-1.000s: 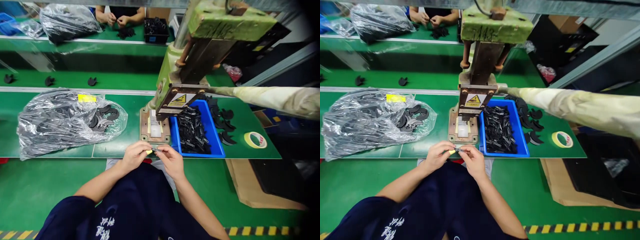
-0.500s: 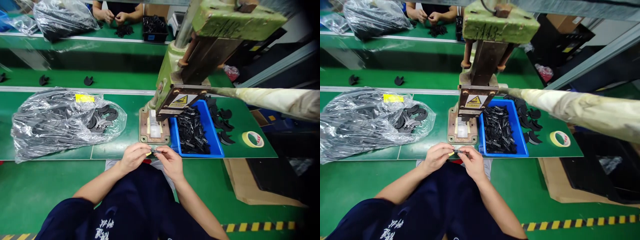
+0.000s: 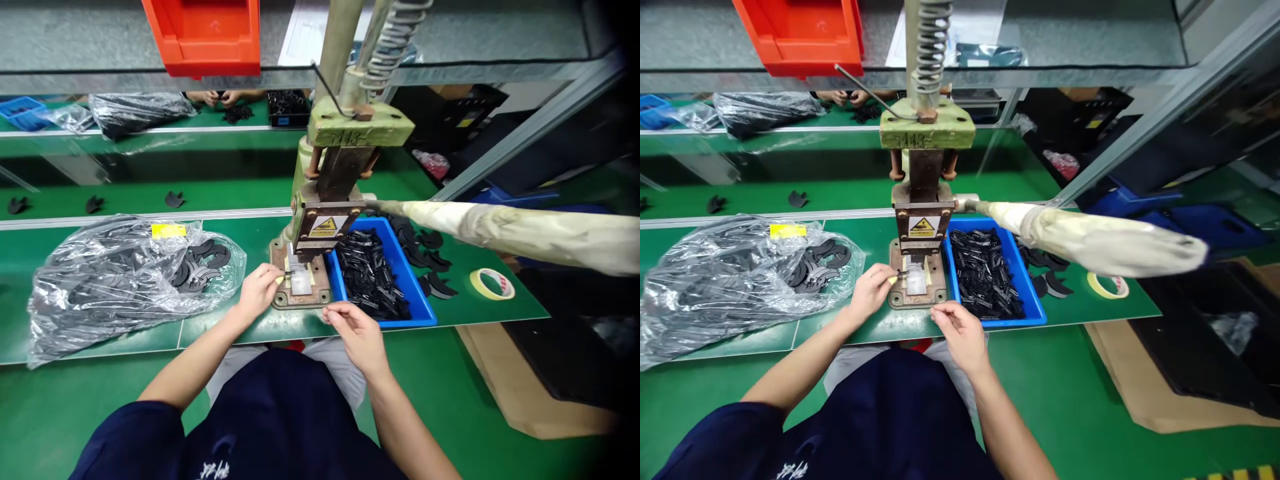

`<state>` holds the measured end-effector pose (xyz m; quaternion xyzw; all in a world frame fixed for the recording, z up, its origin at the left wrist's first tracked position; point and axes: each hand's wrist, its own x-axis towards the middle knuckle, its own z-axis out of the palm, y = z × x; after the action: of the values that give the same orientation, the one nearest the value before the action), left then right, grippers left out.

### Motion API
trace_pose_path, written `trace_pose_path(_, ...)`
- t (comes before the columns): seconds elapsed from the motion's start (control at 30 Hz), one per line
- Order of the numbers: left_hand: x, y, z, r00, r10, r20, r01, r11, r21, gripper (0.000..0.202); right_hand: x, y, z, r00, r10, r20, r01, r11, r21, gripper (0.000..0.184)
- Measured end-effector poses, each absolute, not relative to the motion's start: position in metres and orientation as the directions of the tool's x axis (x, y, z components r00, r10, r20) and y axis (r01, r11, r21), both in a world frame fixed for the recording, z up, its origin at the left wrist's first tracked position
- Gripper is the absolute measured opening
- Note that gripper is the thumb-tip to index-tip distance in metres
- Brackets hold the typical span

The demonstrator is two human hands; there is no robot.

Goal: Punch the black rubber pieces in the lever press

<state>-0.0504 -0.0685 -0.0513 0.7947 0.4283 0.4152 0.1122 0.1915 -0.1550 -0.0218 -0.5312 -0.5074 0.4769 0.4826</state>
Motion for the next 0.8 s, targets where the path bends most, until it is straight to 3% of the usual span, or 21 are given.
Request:
trace_pose_path(0.23,-0.046,-0.032,-0.068,0.404,0.786,0.469,0.707,-0.593,0.385,0.03,0.208,-0.155,-0.012,0.072,0.996,0.05,0.083,0.044,-0.996,0.021)
trace_pose_path(0.5,-0.04,-0.026,-0.056,0.523,0.805,0.28,0.727,-0.593,0.346,0.035,0.229,-0.136,0.009,0.242,0.952,0.19,0.11,0.168,-0.98,0.018)
trace_pose_path(0.6,-0.039,-0.025,-0.056,0.533,0.801,0.274,0.722,-0.599,0.348,0.036,0.234,-0.113,0.044,0.361,0.831,0.423,0.134,0.402,-0.906,0.025)
trace_pose_path(0.7,-0.039,-0.025,-0.057,0.541,0.792,0.284,0.714,-0.61,0.342,0.037,0.231,-0.092,0.104,0.423,0.557,0.715,0.135,0.741,-0.658,0.035)
trace_pose_path(0.8,-0.04,-0.026,-0.058,0.553,0.78,0.291,0.712,-0.625,0.321,0.037,0.227,-0.082,0.163,0.271,0.629,0.728,0.051,0.746,-0.664,0.051)
